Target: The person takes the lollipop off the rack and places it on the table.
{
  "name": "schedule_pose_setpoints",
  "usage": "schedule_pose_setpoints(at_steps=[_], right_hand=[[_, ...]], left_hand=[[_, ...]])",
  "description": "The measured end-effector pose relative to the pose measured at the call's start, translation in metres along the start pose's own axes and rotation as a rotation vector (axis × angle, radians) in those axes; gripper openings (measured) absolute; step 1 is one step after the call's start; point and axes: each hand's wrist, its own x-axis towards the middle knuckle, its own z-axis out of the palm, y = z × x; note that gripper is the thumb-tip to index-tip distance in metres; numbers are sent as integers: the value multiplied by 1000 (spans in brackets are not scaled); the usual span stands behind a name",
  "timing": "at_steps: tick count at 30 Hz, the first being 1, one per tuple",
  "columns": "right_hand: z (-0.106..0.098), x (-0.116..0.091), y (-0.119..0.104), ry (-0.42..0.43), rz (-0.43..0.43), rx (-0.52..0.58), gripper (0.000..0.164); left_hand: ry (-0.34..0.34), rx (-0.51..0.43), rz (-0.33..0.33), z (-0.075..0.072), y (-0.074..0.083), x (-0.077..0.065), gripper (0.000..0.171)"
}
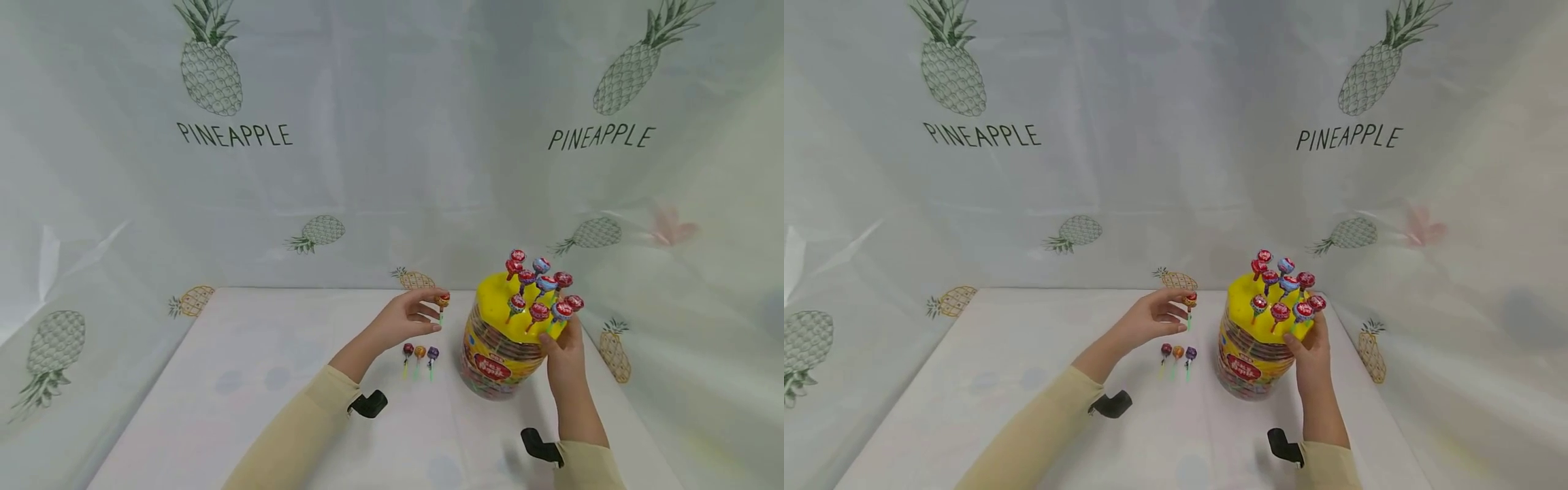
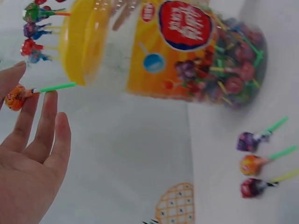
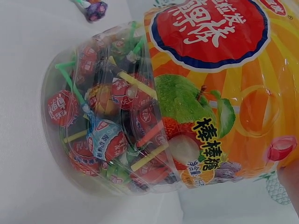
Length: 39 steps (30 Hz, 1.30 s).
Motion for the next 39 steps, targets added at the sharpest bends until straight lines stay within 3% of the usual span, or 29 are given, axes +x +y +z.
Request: schedule_pose_setpoints(at_steps=[9,17,27,31,36,39], right_hand=[[2,-2,-2,32,50,-64,62],[5,-5,-3,22,55,-41,62],[2,-3,-4,31,57,-51,62],[2,-3,-5,36,55,-52,62],[1,-4,-6,22,35,-41,62],[3,-5,-5,24,64,-61,63]], left_hand=[[64,-25,-147,-4,-29,-32,59],[103,8,-227,-11,-60,-49,58],[154,116,-323,-18,-106,-52,56],[175,218,-357,-16,-115,-49,53],[208,261,-438,-12,-126,-45,52],[227,280,-476,-12,-137,-45,50]])
